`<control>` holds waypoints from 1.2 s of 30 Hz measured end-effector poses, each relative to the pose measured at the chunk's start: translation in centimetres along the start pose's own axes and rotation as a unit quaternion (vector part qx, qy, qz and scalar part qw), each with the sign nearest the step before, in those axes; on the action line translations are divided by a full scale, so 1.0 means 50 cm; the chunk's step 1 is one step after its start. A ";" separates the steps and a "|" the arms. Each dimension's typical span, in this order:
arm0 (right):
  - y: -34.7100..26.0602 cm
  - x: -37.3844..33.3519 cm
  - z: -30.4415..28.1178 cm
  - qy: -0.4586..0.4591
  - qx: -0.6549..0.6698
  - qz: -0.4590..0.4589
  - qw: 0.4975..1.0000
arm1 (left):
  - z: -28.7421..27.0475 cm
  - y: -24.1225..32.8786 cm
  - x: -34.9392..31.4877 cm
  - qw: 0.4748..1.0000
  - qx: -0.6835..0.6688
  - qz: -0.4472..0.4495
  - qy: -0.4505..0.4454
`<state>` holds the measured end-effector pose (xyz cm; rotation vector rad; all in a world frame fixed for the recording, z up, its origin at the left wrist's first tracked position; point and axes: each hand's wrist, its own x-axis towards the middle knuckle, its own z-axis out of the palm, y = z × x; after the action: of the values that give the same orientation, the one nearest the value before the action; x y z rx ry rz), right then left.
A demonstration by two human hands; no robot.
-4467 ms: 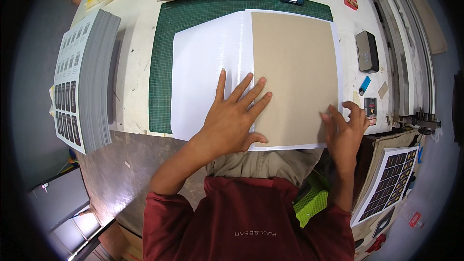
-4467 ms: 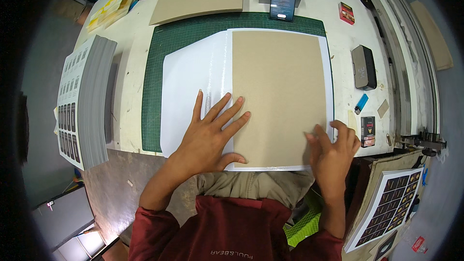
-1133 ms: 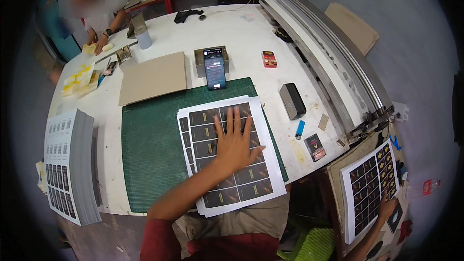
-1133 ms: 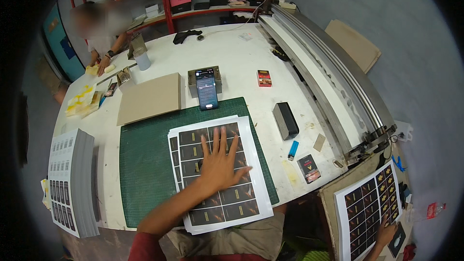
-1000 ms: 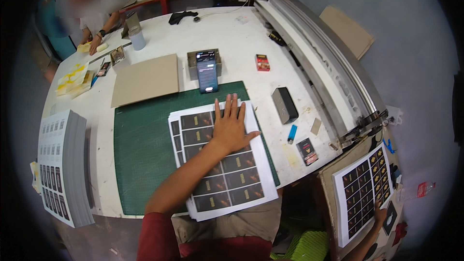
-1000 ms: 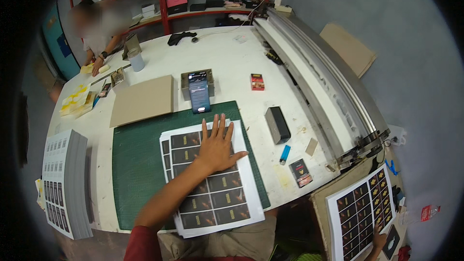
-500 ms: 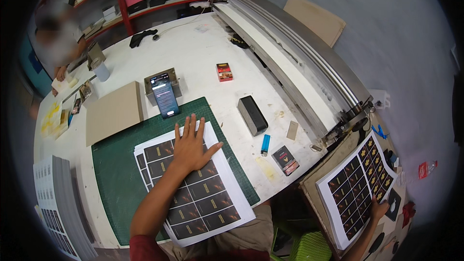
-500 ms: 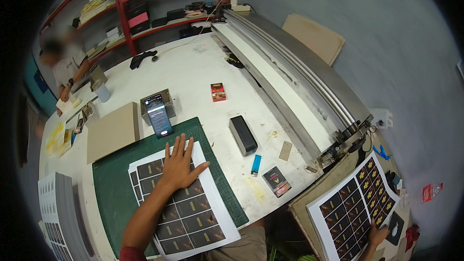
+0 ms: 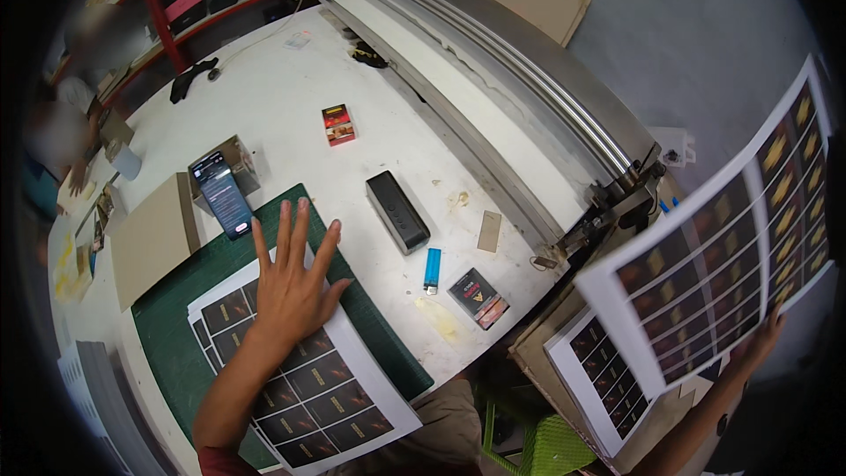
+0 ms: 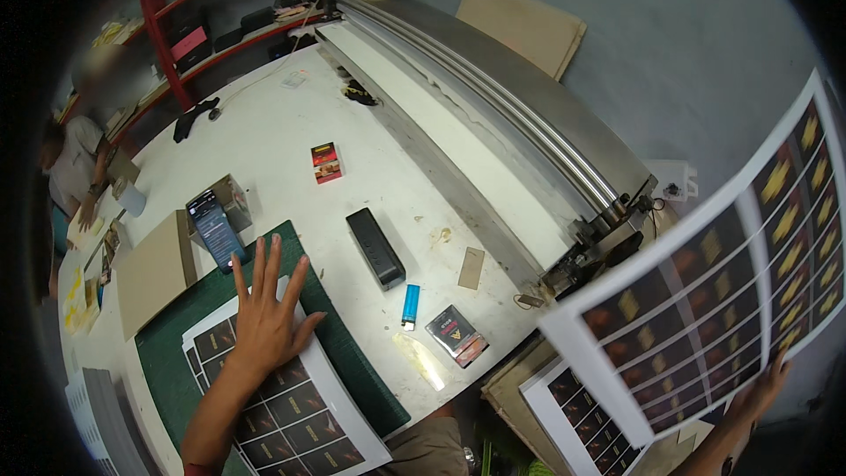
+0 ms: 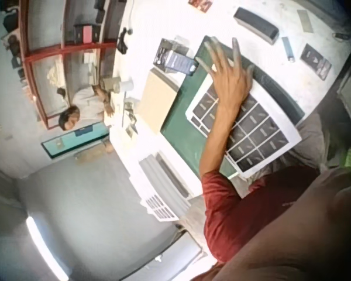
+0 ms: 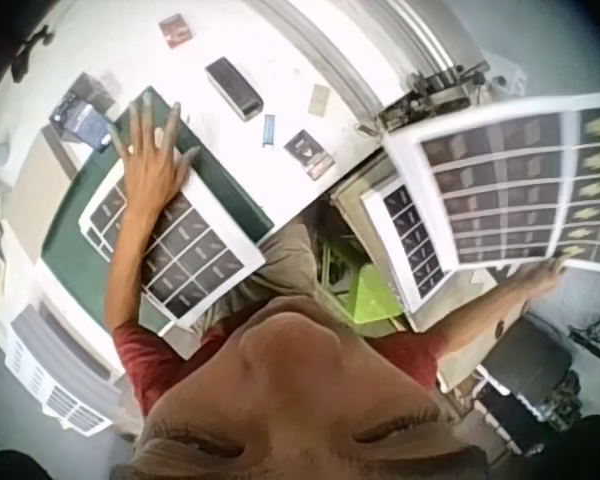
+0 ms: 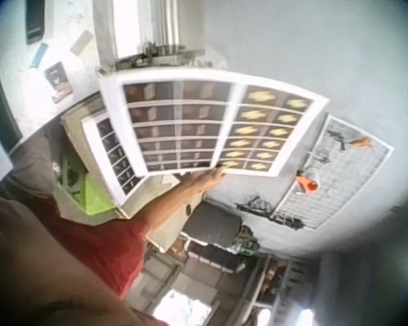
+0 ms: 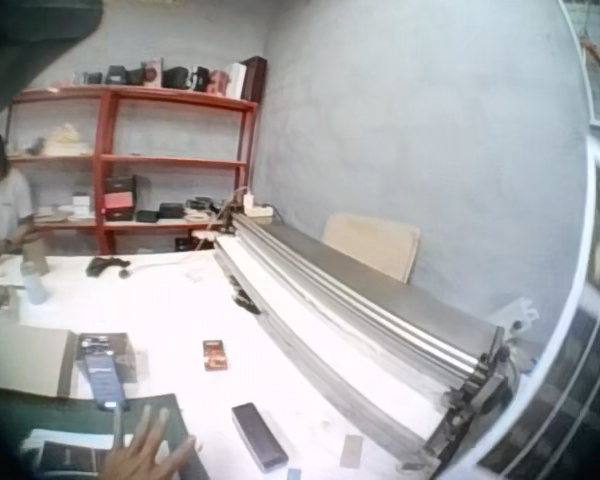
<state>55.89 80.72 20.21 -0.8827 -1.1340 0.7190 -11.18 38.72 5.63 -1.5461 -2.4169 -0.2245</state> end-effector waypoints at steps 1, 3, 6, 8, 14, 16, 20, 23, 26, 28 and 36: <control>-0.018 0.003 0.102 -0.066 0.040 0.045 0.996 | -0.012 0.014 0.016 1.000 -0.023 0.004 0.007; 0.022 0.120 0.168 -0.134 0.103 0.047 0.985 | -0.021 0.050 0.074 0.996 -0.069 0.035 0.033; 0.109 0.251 0.390 -0.185 0.172 0.125 0.960 | -0.019 0.102 0.160 0.985 -0.143 0.085 0.050; 0.153 0.258 0.619 -0.138 0.149 0.038 0.978 | -0.016 0.127 0.212 0.961 -0.256 0.075 0.072; 0.250 0.326 0.941 0.089 0.118 -0.051 0.988 | 0.100 0.219 0.496 0.902 -0.422 0.019 0.089; 0.317 0.334 0.971 0.046 0.006 -0.054 0.997 | 0.128 0.255 0.559 0.871 -0.486 -0.040 0.065; 0.373 0.242 1.017 -0.250 0.019 0.079 0.965 | 0.156 0.281 0.609 0.751 -0.635 -0.180 -0.033; 0.317 0.121 1.040 -0.433 -0.080 0.113 0.891 | 0.170 0.275 0.609 0.691 -0.680 -0.236 -0.065; 0.221 0.057 1.044 -0.481 -0.434 0.057 0.760 | 0.148 0.273 0.594 0.597 -0.750 -0.285 -0.027; 0.162 0.027 1.024 -0.455 -0.601 -0.003 0.657 | 0.138 0.270 0.554 0.547 -0.796 -0.255 0.033; 0.040 -0.203 0.876 -0.435 -0.294 -0.287 0.801 | -0.022 0.112 0.299 0.547 -0.775 -0.310 0.069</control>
<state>10.95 82.77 21.40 -0.6195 -2.4216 0.2151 -11.88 53.74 11.10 -0.5114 -2.1818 -3.0262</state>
